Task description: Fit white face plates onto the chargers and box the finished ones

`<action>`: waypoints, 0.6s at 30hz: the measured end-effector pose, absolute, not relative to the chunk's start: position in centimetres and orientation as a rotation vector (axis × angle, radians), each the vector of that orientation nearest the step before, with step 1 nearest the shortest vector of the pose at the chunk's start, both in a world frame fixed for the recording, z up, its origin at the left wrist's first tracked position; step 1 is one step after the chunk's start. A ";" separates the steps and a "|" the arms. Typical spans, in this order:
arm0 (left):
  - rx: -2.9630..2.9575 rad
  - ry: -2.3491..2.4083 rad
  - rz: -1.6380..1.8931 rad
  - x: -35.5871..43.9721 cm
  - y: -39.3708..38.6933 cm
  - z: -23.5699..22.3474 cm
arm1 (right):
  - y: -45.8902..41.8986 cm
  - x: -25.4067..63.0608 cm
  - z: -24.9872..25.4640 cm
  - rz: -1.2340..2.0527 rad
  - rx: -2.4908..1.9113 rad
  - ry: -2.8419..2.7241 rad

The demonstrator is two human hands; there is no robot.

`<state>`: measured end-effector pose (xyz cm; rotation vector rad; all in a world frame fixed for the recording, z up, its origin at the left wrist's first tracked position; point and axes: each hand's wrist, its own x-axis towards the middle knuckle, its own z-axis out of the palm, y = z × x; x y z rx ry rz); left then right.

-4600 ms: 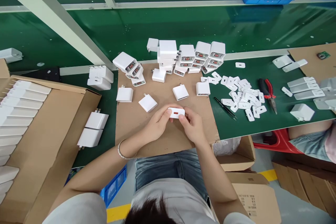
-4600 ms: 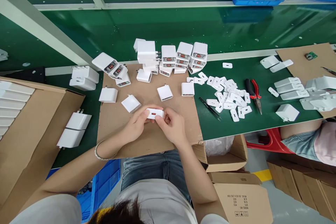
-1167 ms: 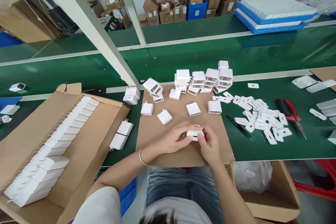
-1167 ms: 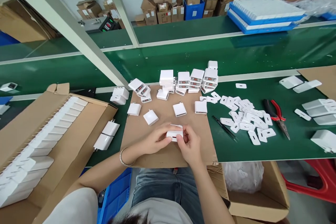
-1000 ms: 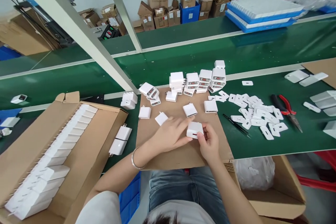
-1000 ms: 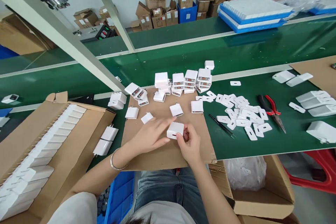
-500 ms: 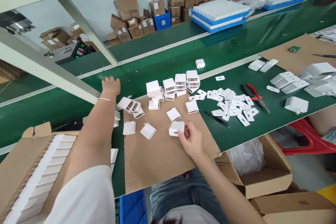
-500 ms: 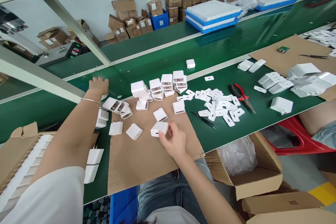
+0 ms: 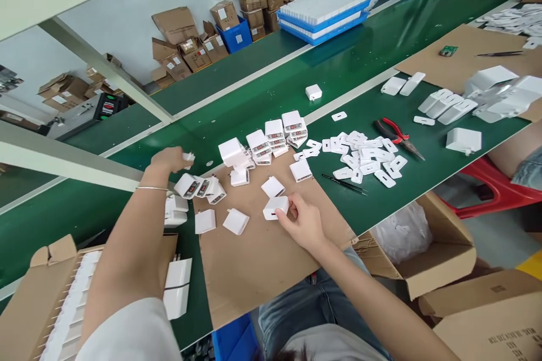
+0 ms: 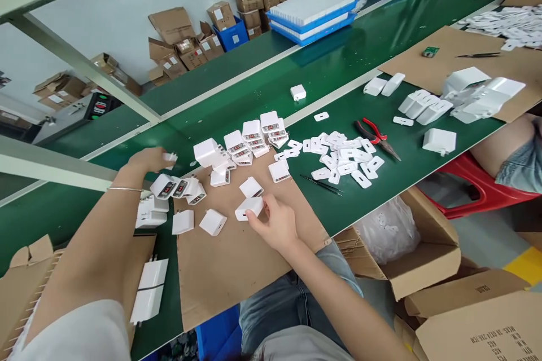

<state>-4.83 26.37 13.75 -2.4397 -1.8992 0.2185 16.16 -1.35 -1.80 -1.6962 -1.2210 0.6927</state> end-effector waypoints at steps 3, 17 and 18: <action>-2.309 -1.927 0.418 -5.4 25.6 13.7 | -1.4 16.2 -1.9 0.706 -1.711 -1.230; -2.421 -1.407 0.575 -1.0 15.4 8.7 | -2.0 16.4 -2.1 0.716 -1.674 -1.247; -2.415 -1.404 0.557 -1.1 15.4 8.5 | -2.0 16.4 -2.1 0.714 -1.673 -1.246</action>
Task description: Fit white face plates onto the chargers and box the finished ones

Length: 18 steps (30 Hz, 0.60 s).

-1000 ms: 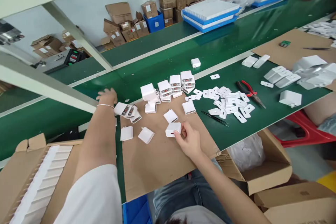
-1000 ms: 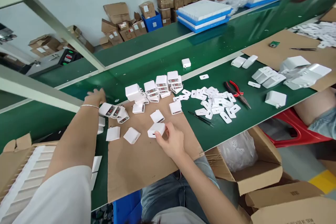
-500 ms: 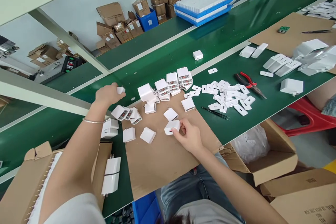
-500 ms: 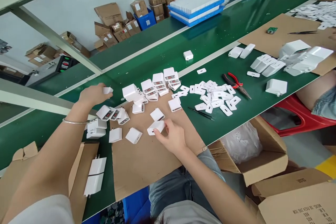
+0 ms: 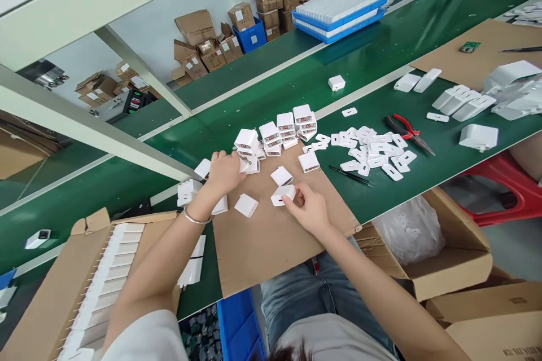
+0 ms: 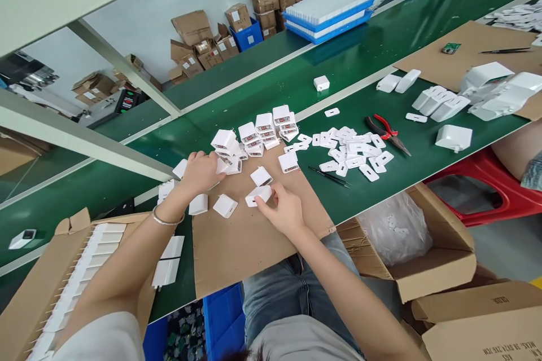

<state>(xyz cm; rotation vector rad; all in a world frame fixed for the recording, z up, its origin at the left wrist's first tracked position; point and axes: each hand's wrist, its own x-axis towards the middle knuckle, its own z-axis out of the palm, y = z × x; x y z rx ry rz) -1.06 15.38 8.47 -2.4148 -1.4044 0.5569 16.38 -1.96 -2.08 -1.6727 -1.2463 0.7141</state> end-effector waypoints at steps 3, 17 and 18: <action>-2.401 -1.403 0.505 -1.4 15.2 8.0 | -1.9 16.4 -1.9 0.715 -1.674 -1.242; -2.629 -1.454 0.240 -1.2 9.8 5.9 | -2.0 16.5 -1.9 0.733 -1.661 -1.237; -2.630 -1.499 0.146 -1.3 9.9 5.6 | -2.0 16.5 -1.9 0.735 -1.663 -1.237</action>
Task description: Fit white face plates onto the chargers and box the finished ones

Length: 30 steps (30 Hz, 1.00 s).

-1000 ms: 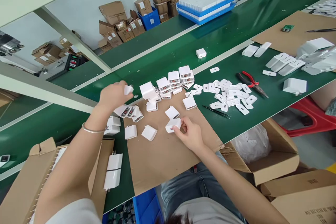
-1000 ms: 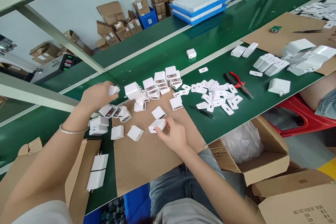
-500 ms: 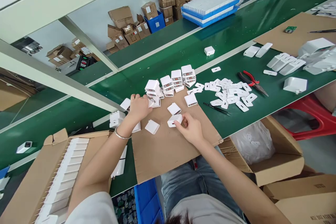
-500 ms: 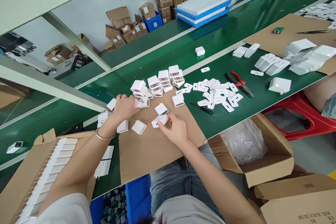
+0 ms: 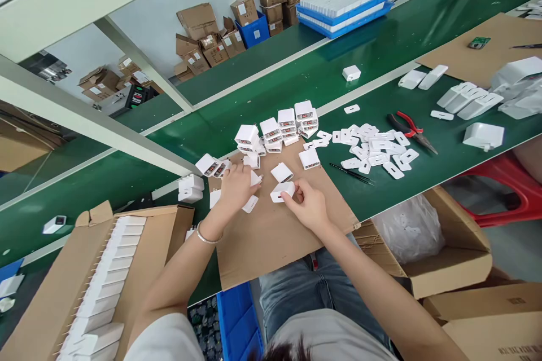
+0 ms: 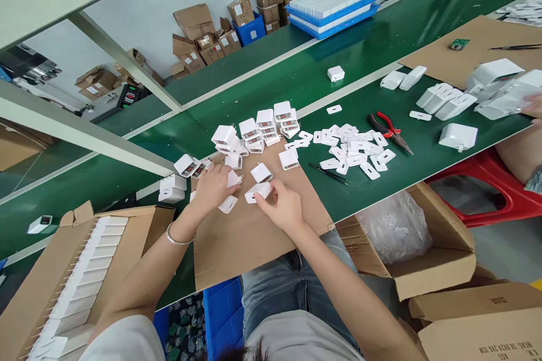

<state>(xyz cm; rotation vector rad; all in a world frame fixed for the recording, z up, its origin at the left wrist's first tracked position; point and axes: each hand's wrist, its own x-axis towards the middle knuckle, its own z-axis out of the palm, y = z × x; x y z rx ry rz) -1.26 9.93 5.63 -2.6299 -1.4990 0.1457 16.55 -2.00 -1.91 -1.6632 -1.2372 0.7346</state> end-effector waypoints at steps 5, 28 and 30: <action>-2.523 -1.613 -0.746 -0.5 12.0 5.5 | -2.1 16.6 -2.0 0.744 -1.659 -1.256; -2.877 -1.688 -1.466 -0.2 6.1 3.1 | -2.8 16.9 -2.6 0.763 -1.546 -1.147; -3.270 -1.690 -1.398 -0.1 3.2 1.9 | -3.1 17.0 -2.8 0.748 -1.511 -1.152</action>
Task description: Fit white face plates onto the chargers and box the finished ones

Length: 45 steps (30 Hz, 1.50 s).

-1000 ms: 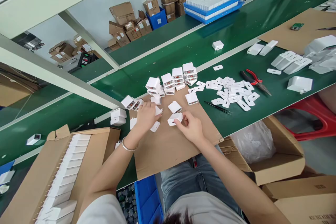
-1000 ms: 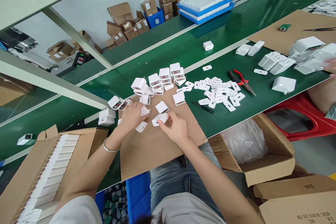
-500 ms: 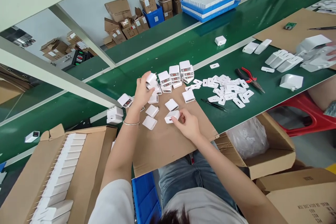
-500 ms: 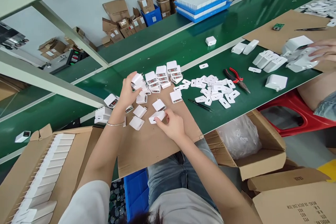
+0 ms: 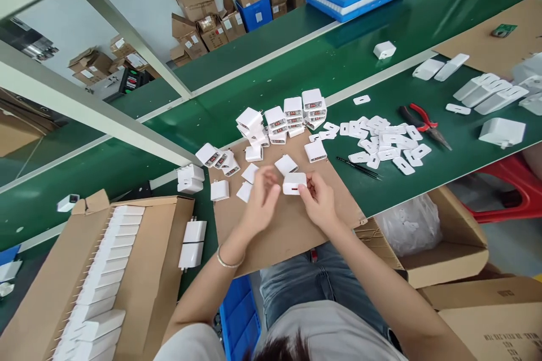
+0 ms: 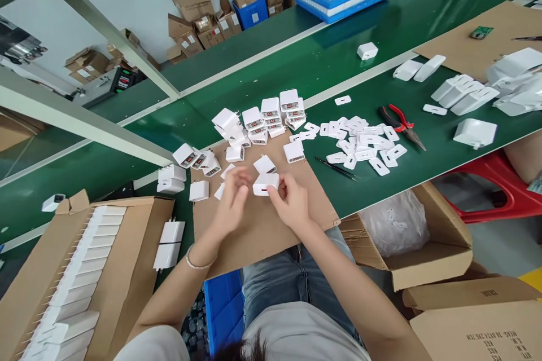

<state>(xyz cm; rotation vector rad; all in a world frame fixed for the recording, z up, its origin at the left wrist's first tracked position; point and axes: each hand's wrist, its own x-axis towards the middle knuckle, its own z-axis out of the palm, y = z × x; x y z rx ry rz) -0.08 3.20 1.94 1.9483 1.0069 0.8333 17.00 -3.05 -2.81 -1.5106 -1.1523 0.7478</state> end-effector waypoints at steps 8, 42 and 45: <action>1.655 0.662 0.822 0.3 1.0 -0.3 | -3.7 17.3 -3.5 0.717 -1.389 -1.264; 1.517 0.598 0.892 0.0 1.5 -0.6 | -3.8 17.8 -2.9 0.568 -1.226 -1.365; 1.421 0.633 0.848 0.4 1.8 -0.7 | -3.8 17.7 -3.1 0.650 -1.326 -1.302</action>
